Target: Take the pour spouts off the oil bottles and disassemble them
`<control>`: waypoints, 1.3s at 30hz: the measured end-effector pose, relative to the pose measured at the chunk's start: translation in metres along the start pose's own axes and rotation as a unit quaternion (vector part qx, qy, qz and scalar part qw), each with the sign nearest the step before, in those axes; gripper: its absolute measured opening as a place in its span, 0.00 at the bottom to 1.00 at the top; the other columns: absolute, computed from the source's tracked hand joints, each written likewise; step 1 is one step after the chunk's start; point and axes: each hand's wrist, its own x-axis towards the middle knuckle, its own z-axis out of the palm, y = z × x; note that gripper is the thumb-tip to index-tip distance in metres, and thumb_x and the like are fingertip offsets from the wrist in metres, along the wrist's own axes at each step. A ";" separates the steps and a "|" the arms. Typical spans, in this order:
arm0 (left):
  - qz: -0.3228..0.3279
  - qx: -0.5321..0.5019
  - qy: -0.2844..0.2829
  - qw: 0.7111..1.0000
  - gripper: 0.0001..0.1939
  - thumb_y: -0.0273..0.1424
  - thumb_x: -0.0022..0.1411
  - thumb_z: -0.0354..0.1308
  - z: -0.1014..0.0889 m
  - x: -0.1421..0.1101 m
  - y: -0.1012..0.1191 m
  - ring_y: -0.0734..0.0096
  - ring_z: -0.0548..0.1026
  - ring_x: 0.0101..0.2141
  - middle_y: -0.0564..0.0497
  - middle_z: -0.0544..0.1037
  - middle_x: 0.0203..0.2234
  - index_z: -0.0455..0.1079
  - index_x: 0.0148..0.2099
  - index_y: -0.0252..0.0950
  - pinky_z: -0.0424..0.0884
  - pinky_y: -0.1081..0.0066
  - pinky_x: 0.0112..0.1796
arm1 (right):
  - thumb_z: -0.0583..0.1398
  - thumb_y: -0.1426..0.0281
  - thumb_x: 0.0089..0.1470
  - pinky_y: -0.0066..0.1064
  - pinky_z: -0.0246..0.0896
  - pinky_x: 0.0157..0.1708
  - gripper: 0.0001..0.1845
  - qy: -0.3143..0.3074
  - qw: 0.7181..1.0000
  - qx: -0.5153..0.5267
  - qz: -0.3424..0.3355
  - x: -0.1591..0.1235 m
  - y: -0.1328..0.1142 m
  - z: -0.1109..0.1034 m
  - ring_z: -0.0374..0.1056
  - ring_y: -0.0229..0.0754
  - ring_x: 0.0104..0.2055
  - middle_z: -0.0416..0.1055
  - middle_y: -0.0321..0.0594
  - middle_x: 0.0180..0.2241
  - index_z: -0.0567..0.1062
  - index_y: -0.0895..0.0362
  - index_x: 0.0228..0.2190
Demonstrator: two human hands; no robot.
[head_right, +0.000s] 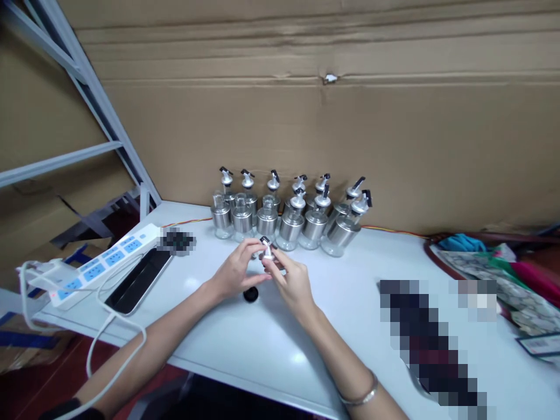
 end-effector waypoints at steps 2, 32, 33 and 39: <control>0.001 -0.001 -0.004 1.000 0.21 0.37 0.60 0.57 0.002 0.000 -0.002 0.62 0.71 0.44 0.41 0.70 0.42 0.58 0.51 0.33 0.72 0.63 0.43 | 0.49 0.60 0.59 0.31 0.69 0.31 0.20 -0.018 1.000 0.008 0.014 -0.002 -0.003 -0.001 0.75 0.43 0.31 0.77 0.40 0.32 0.74 0.56 0.45; -0.113 0.034 -0.074 0.990 0.16 0.32 0.57 0.56 0.006 -0.005 0.003 0.64 0.73 0.34 0.48 0.73 0.35 0.54 0.44 0.36 0.67 0.65 0.38 | 0.58 0.69 0.54 0.32 0.67 0.37 0.20 -0.003 0.979 -0.109 -0.171 -0.003 -0.001 -0.009 0.69 0.39 0.34 0.73 0.40 0.33 0.68 0.56 0.49; -0.118 0.033 -0.075 0.990 0.17 0.32 0.57 0.56 0.007 -0.005 0.003 0.63 0.73 0.35 0.47 0.73 0.35 0.54 0.46 0.35 0.67 0.65 0.38 | 0.58 0.70 0.54 0.32 0.67 0.37 0.21 -0.007 0.978 -0.108 -0.176 -0.003 0.000 -0.008 0.69 0.39 0.34 0.72 0.40 0.32 0.67 0.56 0.50; -0.122 0.032 -0.109 0.986 0.22 0.30 0.57 0.55 0.009 -0.006 0.001 0.61 0.74 0.36 0.45 0.74 0.37 0.52 0.52 0.32 0.65 0.64 0.39 | 0.60 0.68 0.54 0.33 0.64 0.35 0.21 -0.005 0.970 -0.143 -0.197 -0.002 0.001 -0.009 0.68 0.40 0.32 0.72 0.38 0.29 0.68 0.58 0.49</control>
